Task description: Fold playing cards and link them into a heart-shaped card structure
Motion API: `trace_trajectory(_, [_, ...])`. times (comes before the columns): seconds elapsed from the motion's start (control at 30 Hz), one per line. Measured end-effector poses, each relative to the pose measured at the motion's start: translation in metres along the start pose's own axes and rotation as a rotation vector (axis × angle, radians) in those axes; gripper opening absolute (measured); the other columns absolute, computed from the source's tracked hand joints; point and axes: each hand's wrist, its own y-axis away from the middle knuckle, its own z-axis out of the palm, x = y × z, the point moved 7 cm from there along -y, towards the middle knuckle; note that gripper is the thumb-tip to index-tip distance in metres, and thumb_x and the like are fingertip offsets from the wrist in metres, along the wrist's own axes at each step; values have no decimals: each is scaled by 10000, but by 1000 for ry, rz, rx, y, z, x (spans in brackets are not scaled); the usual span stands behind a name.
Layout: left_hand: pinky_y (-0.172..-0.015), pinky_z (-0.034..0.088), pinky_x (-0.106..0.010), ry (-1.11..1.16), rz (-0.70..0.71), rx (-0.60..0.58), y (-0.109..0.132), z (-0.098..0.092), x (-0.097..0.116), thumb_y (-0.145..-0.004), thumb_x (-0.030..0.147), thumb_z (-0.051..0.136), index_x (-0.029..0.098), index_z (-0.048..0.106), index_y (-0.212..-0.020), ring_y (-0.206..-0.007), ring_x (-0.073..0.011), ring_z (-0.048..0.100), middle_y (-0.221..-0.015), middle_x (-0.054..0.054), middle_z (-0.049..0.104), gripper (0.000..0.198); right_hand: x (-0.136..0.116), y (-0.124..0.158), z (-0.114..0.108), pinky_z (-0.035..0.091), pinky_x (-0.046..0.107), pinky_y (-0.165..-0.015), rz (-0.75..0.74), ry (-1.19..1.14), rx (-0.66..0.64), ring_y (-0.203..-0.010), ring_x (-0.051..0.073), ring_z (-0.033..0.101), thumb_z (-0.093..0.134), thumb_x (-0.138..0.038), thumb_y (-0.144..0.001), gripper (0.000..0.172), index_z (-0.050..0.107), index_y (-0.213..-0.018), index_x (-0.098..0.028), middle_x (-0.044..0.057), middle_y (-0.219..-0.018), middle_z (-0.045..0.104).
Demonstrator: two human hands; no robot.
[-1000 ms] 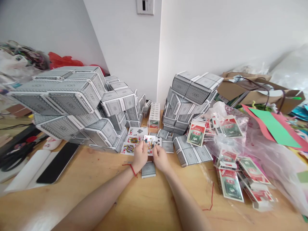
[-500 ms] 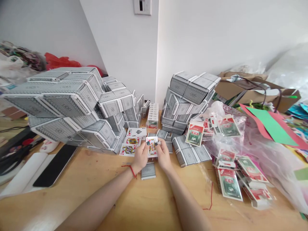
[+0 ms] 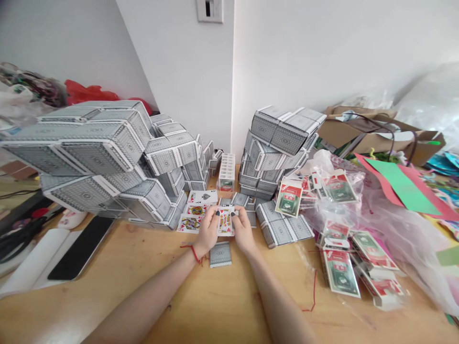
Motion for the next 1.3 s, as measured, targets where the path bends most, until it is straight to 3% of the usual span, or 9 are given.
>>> trace_trajectory(0.4, [-594,398,-203,11,27,40,-2,-5,7,-741,138,368,175,554,-728,-659,-114,521,-699,6,568,190,6,-1,5,384,211,-432,152,-264,-59,-462,102,472,537,-213,-663,96,474,-735,-226,-61,-600,525])
trace_trajectory(0.57, [-572,400,-200,-33,51,-33,-1,-3,10,-762,160,366,176,577,-733,-629,-111,529,-687,7,583,214,10,0,10,398,237,-431,259,-370,-177,-509,135,508,515,-279,-685,103,519,-768,-218,-34,-617,547])
trace_trajectory(0.8, [-741,417,-256,-86,210,-69,0,-7,26,-766,124,370,178,603,-781,-812,-147,559,-813,-25,617,239,12,-1,12,425,239,-579,300,-361,-276,-600,110,533,657,-242,-664,139,563,-744,-175,-13,-677,582])
trace_trajectory(0.97, [-726,444,-270,-100,218,-18,-1,-10,26,-775,182,448,177,583,-964,-827,-157,565,-896,-53,607,232,13,-5,7,433,241,-571,232,-375,-221,-620,115,543,690,-243,-636,188,563,-768,-201,-16,-738,593])
trace_trajectory(1.1, [-778,445,-291,-158,219,-28,-2,-4,22,-798,232,463,182,598,-953,-880,-168,573,-940,-65,628,211,10,-6,6,437,232,-559,145,-352,-207,-611,107,542,682,-280,-655,184,568,-784,-214,-25,-733,597])
trace_trajectory(1.3, [-772,460,-284,-178,214,-36,-1,-1,17,-837,244,412,189,607,-966,-872,-159,593,-957,-60,649,240,4,-10,-5,471,309,-702,38,-93,-121,-719,159,594,721,-276,-601,201,616,-740,-178,17,-784,653])
